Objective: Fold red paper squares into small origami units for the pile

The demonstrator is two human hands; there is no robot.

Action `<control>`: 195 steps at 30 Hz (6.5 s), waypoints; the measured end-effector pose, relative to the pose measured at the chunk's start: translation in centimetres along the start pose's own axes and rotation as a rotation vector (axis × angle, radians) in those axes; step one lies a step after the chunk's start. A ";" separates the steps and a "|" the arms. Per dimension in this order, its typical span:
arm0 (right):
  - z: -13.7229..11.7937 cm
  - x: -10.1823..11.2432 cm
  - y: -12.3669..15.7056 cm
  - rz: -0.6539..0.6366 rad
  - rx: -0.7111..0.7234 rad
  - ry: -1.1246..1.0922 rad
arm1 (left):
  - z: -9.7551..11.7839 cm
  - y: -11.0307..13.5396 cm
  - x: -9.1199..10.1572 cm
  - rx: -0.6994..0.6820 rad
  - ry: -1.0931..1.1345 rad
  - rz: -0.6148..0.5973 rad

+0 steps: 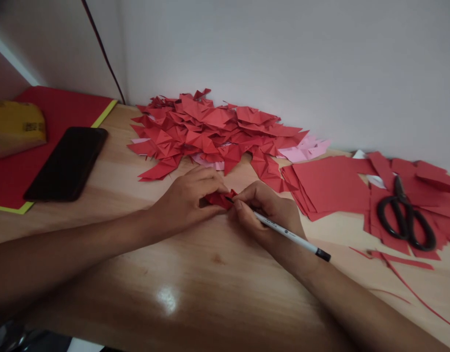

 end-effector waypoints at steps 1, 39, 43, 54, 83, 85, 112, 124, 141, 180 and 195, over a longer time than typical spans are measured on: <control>-0.1 0.0 0.0 -0.002 0.004 -0.003 | 0.0 0.0 0.0 0.002 0.002 0.000; 0.4 0.5 0.0 0.022 0.004 0.034 | 0.0 0.1 -0.1 0.014 0.008 -0.002; 0.6 0.5 0.0 0.013 0.003 0.037 | 0.0 0.1 -0.1 0.011 0.003 -0.003; 0.6 0.5 0.0 0.024 0.013 0.028 | -0.1 0.0 -0.1 0.004 0.002 -0.001; 0.7 0.5 0.0 0.041 -0.027 0.044 | -0.1 0.1 -0.2 -0.001 0.018 -0.001; 0.6 0.5 0.0 0.047 -0.017 0.042 | -0.1 0.1 -0.1 -0.002 0.014 0.000; 0.5 0.5 0.0 0.039 -0.030 0.020 | 0.0 0.1 0.0 -0.007 -0.003 0.016; 0.6 0.5 0.0 0.030 -0.011 0.050 | 0.1 0.0 0.0 -0.002 -0.002 0.000; 0.7 0.5 0.0 0.041 -0.014 0.042 | 0.0 0.0 -0.1 -0.004 0.004 -0.005; 0.9 0.7 0.0 0.043 -0.009 0.098 | 0.0 0.0 0.0 -0.008 -0.003 0.002; 0.4 0.6 0.0 0.030 -0.004 0.087 | 0.0 0.0 0.0 -0.013 -0.006 0.000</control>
Point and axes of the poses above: each hand's wrist, its own y-axis away from the middle knuckle, its own x-axis out of the back of the hand, z = x × y, the point moved 7 cm from there along -y, towards the middle knuckle, and after that the axes turned 2 degrees about z, right-handed, at the moved point
